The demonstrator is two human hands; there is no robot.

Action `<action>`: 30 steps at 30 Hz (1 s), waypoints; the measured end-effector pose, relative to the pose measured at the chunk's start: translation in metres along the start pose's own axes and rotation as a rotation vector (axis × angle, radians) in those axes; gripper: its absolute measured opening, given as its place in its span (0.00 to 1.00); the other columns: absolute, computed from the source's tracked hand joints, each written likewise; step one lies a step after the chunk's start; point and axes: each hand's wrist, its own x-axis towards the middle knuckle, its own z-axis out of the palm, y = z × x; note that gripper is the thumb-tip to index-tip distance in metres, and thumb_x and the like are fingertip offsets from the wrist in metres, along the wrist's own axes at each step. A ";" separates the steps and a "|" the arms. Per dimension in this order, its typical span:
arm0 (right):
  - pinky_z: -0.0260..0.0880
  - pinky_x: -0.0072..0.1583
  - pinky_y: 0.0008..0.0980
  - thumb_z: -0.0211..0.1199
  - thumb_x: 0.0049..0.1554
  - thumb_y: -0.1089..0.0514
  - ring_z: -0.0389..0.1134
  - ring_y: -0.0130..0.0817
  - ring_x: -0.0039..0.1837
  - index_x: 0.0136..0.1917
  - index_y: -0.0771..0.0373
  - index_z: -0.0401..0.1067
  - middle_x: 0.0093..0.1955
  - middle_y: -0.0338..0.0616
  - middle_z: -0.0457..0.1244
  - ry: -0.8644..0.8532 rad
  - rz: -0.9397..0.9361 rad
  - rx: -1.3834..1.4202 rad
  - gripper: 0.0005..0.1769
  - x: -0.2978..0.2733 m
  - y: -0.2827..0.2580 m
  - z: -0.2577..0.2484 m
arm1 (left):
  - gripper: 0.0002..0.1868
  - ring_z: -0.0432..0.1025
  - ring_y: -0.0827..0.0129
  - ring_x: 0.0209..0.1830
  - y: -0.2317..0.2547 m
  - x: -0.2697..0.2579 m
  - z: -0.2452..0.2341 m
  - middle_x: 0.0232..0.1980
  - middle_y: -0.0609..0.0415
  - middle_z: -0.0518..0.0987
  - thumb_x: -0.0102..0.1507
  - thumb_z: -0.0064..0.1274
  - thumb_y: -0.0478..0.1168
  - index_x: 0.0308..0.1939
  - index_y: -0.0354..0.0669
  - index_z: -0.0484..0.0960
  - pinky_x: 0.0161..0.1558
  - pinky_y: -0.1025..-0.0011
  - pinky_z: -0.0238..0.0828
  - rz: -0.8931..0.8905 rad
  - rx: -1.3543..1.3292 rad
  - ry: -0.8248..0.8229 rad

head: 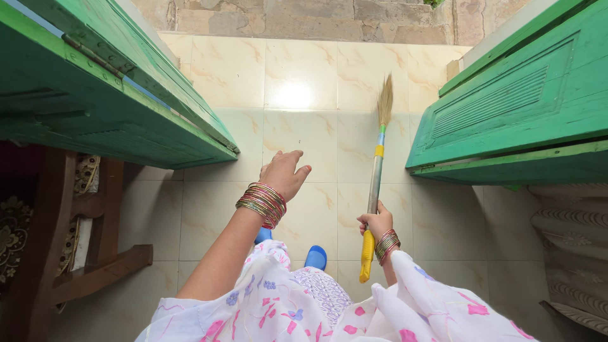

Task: The person sweeps a tiled floor and stone steps with a broom, gathering debris into a pile. They then lift a red mat, sweep underneath it, and place the mat back down.

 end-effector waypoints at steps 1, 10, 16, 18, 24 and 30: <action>0.65 0.30 0.35 0.59 0.46 0.78 0.62 0.34 0.28 0.67 0.61 0.59 0.32 0.46 0.61 0.014 0.022 0.070 0.37 -0.003 0.006 0.009 | 0.30 0.54 0.51 0.79 0.001 0.012 -0.002 0.69 0.46 0.73 0.68 0.46 0.54 0.70 0.45 0.69 0.73 0.48 0.50 0.000 -0.006 -0.004; 0.67 0.29 0.38 0.58 0.45 0.78 0.64 0.38 0.27 0.52 0.67 0.61 0.33 0.51 0.61 -0.176 0.193 0.044 0.21 -0.030 -0.001 0.177 | 0.30 0.54 0.49 0.78 0.008 0.113 -0.063 0.68 0.45 0.73 0.68 0.46 0.55 0.70 0.44 0.68 0.73 0.47 0.50 0.109 -0.086 -0.011; 0.69 0.31 0.34 0.61 0.45 0.74 0.66 0.33 0.29 0.62 0.58 0.64 0.36 0.47 0.64 -0.466 0.086 -0.212 0.31 0.021 -0.077 0.283 | 0.30 0.56 0.51 0.78 -0.019 0.170 -0.125 0.69 0.45 0.72 0.68 0.46 0.54 0.69 0.43 0.69 0.72 0.46 0.49 0.102 -0.077 0.018; 0.70 0.31 0.35 0.64 0.48 0.74 0.67 0.33 0.30 0.60 0.70 0.63 0.37 0.51 0.65 -0.588 0.149 -0.119 0.26 0.062 -0.100 0.302 | 0.29 0.54 0.50 0.78 -0.024 0.189 -0.135 0.69 0.45 0.72 0.68 0.46 0.54 0.69 0.43 0.69 0.72 0.46 0.49 0.097 -0.076 0.017; 0.70 0.33 0.31 0.66 0.48 0.74 0.67 0.30 0.31 0.74 0.63 0.60 0.37 0.45 0.65 -0.764 0.188 -0.118 0.41 0.115 -0.169 0.262 | 0.30 0.55 0.51 0.78 -0.014 0.247 -0.148 0.70 0.44 0.71 0.68 0.46 0.54 0.70 0.44 0.69 0.72 0.47 0.52 0.071 -0.063 -0.027; 0.66 0.32 0.31 0.65 0.47 0.72 0.64 0.29 0.31 0.79 0.55 0.58 0.34 0.44 0.61 -0.501 0.255 -0.119 0.48 0.158 -0.195 0.067 | 0.29 0.61 0.53 0.75 0.008 0.302 -0.174 0.69 0.45 0.73 0.68 0.45 0.54 0.70 0.45 0.69 0.73 0.52 0.56 0.002 -0.115 0.009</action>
